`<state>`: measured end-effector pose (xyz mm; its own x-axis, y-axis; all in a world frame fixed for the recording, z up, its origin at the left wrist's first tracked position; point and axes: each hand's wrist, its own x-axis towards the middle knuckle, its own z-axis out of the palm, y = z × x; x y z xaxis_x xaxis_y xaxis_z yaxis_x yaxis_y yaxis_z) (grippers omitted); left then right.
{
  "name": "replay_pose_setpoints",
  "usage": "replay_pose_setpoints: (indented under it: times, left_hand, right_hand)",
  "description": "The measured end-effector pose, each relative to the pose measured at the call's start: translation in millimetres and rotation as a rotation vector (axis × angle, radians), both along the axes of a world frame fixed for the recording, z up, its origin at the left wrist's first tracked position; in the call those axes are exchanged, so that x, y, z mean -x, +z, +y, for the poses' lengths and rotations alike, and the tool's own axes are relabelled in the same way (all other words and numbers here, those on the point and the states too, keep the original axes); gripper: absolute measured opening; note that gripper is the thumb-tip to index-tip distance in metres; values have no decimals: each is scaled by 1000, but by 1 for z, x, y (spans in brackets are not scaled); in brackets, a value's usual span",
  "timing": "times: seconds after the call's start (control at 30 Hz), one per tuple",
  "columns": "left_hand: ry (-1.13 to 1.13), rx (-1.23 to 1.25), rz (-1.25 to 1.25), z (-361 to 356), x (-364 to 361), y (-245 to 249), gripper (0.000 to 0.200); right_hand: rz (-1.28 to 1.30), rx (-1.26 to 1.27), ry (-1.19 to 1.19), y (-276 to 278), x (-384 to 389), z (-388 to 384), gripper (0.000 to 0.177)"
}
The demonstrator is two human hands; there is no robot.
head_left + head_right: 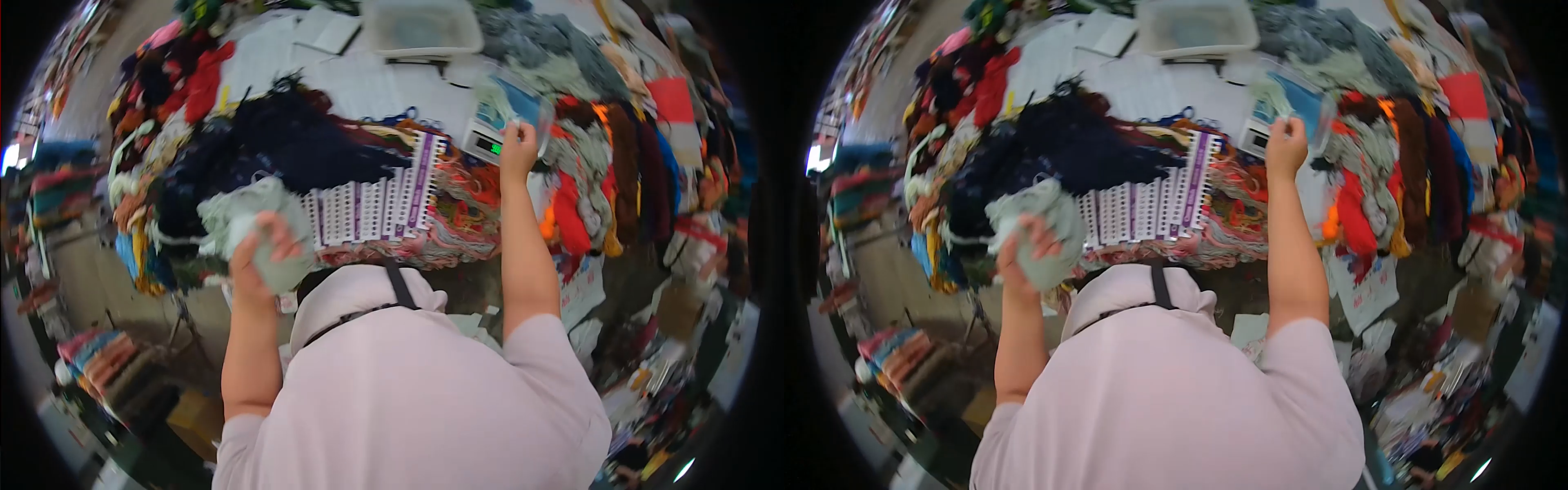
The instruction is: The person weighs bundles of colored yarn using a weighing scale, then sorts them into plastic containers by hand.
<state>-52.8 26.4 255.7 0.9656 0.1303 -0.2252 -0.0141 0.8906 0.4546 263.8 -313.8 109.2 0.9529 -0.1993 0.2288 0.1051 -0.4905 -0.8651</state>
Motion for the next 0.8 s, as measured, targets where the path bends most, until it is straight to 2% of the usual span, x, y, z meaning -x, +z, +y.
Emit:
replay_pose_setpoints:
  times: [0.07, 0.13, 0.17, 0.23, 0.3, 0.43, 0.63, 0.8]
  left_hand:
    - [-85, -192, 208, -10, -11, 3, 39]
    - [-180, -272, 232, -21, -23, 6, 44]
    - [-202, -236, 227, -26, -26, 12, 43]
    - [-176, -168, 227, -31, -26, 10, 42]
    - [-86, -151, 134, -33, -27, 27, 39]
    - [52, -178, 155, -26, -14, 43, 45]
    - [65, -280, 70, -26, -7, 64, 57]
    - [30, -301, 38, -21, -5, 65, 56]
  right_hand:
    - [165, -120, 433, 86, 52, 77, 13]
    - [544, -310, 811, 154, 111, 136, 11]
    - [617, -224, 977, 181, 134, 153, 12]
    - [789, -356, 1212, 197, 164, 172, 14]
    - [732, -395, 1144, 206, 180, 178, 14]
    - [791, -315, 1167, 216, 187, 172, 14]
    - [866, -412, 1169, 234, 196, 176, 14]
    - [906, -497, 1171, 233, 200, 175, 10]
